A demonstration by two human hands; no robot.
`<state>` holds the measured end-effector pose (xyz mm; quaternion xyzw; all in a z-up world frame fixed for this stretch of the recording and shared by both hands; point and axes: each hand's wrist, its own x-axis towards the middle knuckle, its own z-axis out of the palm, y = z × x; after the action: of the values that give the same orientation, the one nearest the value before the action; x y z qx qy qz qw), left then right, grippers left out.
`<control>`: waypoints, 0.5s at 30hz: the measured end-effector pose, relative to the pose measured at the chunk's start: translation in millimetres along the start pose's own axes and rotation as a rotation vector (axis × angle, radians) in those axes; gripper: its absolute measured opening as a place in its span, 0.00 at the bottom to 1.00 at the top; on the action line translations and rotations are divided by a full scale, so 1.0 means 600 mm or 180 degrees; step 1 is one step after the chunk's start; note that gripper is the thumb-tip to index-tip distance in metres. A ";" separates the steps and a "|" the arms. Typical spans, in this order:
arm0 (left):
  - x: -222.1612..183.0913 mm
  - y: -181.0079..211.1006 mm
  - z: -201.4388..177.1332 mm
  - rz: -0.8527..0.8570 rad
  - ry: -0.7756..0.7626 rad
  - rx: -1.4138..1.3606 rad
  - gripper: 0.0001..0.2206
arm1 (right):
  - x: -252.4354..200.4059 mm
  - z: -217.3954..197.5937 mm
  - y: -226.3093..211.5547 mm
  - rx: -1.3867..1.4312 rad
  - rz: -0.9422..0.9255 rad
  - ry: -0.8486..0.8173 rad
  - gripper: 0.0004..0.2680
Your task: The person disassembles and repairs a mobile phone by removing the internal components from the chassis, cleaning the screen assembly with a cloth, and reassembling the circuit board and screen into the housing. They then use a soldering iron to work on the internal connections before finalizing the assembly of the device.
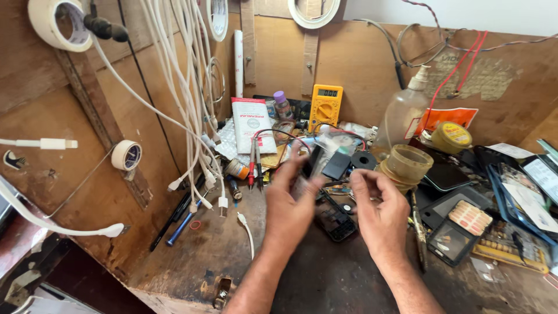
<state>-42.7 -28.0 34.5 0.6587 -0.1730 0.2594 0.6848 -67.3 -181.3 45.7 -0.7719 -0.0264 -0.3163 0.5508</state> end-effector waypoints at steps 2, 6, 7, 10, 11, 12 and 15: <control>-0.018 0.012 0.001 0.0430 -0.0463 0.0534 0.36 | 0.008 -0.001 0.005 0.0972 0.0458 -0.0353 0.12; -0.018 0.018 0.001 0.0615 -0.0852 0.0958 0.43 | 0.011 -0.002 0.020 0.1634 0.0902 -0.0696 0.11; -0.016 0.017 0.002 0.0867 -0.0770 0.1087 0.44 | 0.013 -0.003 0.025 0.1557 0.0935 -0.0696 0.10; -0.013 0.014 0.006 0.1372 -0.0365 0.1383 0.46 | 0.015 -0.006 0.035 0.1656 0.1005 -0.0405 0.09; -0.013 0.011 0.008 0.1381 -0.0120 0.1428 0.46 | 0.018 -0.006 0.034 0.1746 0.1016 -0.0266 0.09; -0.011 0.007 0.009 0.1390 0.0125 0.1471 0.46 | 0.021 -0.006 0.032 0.1719 0.0846 -0.0182 0.08; 0.000 -0.024 0.008 -0.1048 0.0098 -0.0996 0.34 | 0.016 -0.003 0.025 0.1372 0.0320 -0.0082 0.07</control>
<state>-33.6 -32.5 23.3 0.5597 -0.0909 0.1242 0.8142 -54.5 -191.5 38.2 -0.6406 -0.0619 -0.2656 0.7178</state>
